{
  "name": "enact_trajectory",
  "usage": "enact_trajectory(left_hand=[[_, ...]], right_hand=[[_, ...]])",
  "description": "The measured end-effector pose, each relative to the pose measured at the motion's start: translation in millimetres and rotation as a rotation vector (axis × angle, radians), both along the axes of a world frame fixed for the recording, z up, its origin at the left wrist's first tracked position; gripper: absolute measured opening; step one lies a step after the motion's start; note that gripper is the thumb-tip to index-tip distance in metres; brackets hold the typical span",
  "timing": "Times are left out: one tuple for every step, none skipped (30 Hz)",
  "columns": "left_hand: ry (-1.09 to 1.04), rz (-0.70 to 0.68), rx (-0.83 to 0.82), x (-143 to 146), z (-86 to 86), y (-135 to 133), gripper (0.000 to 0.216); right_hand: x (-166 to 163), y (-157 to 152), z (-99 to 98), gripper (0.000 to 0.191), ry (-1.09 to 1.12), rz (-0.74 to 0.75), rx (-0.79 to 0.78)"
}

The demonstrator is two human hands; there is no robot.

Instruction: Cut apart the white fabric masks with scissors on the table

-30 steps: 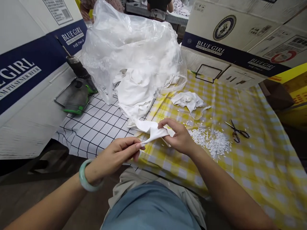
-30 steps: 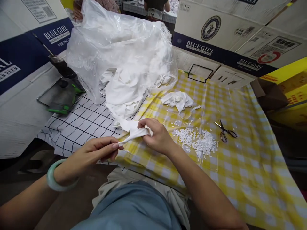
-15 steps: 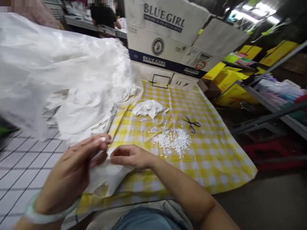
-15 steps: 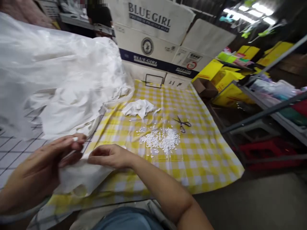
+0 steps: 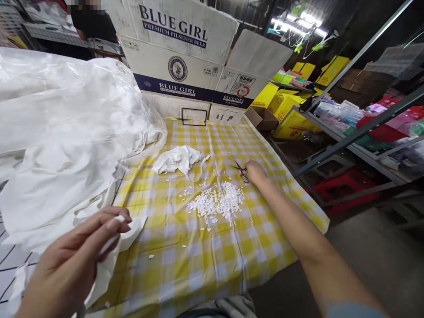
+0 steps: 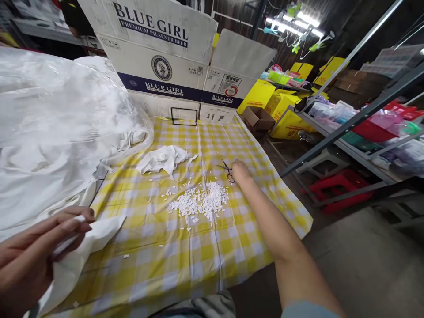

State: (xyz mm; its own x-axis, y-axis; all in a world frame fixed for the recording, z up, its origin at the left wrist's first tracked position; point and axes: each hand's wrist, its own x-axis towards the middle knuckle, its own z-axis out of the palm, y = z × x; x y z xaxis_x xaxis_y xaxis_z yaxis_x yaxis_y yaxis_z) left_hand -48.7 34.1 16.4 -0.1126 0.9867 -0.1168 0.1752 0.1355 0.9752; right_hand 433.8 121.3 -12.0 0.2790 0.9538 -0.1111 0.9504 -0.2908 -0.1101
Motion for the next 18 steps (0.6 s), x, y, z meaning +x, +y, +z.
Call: enact_trajectory(left_hand=[[-0.053, -0.039, -0.043, 10.5, 1.9, 3.7, 0.031], [-0.102, -0.079, -0.078, 19.5, 3.5, 5.6, 0.033], [-0.139, -0.118, -0.104, 27.0, 4.9, 5.9, 0.034], [-0.153, -0.145, -0.114, 33.6, 5.9, 5.0, 0.034], [-0.164, -0.171, -0.117, 39.4, 6.5, 3.3, 0.033], [-0.178, -0.190, -0.116, 44.7, 6.5, 1.2, 0.032], [-0.199, -0.204, -0.111, 49.7, 6.0, -1.0, 0.029], [-0.225, -0.211, -0.103, 54.4, 4.9, -3.1, 0.027], [-0.260, -0.217, -0.094, 58.7, 3.2, -5.0, 0.024], [-0.299, -0.224, -0.085, 62.5, 1.2, -6.8, 0.022], [-0.336, -0.236, -0.077, 65.7, -1.0, -8.4, 0.021], [-0.365, -0.248, -0.067, 68.3, -3.1, -9.8, 0.020], [-0.385, -0.261, -0.057, 70.2, -5.1, -11.1, 0.020], [-0.396, -0.268, -0.045, 71.6, -6.8, -12.2, 0.021], [-0.399, -0.275, -0.031, 72.4, -7.9, -13.2, 0.021], [-0.397, -0.278, -0.018, 72.7, -8.5, -14.2, 0.022], [-0.396, -0.280, -0.008, 72.7, -8.5, -15.2, 0.023], [-0.399, -0.284, -0.002, 72.2, -8.0, -16.2, 0.023]], right_hand=[[0.6, 1.1, -1.6, 0.035, -0.011, 0.003, -0.014], [1.7, 2.2, -2.5, 0.034, -0.018, 0.001, -0.025], [3.6, 3.5, -2.6, 0.034, -0.021, -0.003, -0.032], [6.2, 4.8, -1.8, 0.034, -0.021, -0.011, -0.034], [9.6, 6.0, 0.0, 0.034, -0.015, -0.022, -0.029], [13.4, 6.5, 2.9, 0.034, -0.005, -0.034, -0.018], [16.9, 5.8, 6.5, 0.034, 0.009, -0.048, 0.001], [19.7, 3.4, 10.7, 0.032, 0.027, -0.064, 0.029], [21.0, -1.0, 14.8, 0.030, 0.049, -0.082, 0.067], [19.9, -7.4, 18.2, 0.027, 0.077, -0.098, 0.114], [16.1, -15.8, 20.4, 0.025, 0.114, -0.110, 0.165], [9.0, -25.6, 20.9, 0.024, 0.162, -0.112, 0.215], [-1.4, -36.7, 19.5, 0.025, 0.220, -0.102, 0.258], [-15.2, -48.5, 16.5, 0.027, 0.283, -0.077, 0.290], [-31.9, -60.5, 12.3, 0.031, 0.362, -0.042, 0.311], [-51.2, -72.4, 7.5, 0.034, 0.452, -0.009, 0.325], [-72.2, -83.4, 2.8, 0.036, 0.572, 0.011, 0.337], [-94.1, -93.1, -1.3, 0.035, 0.807, 0.011, 0.340]])
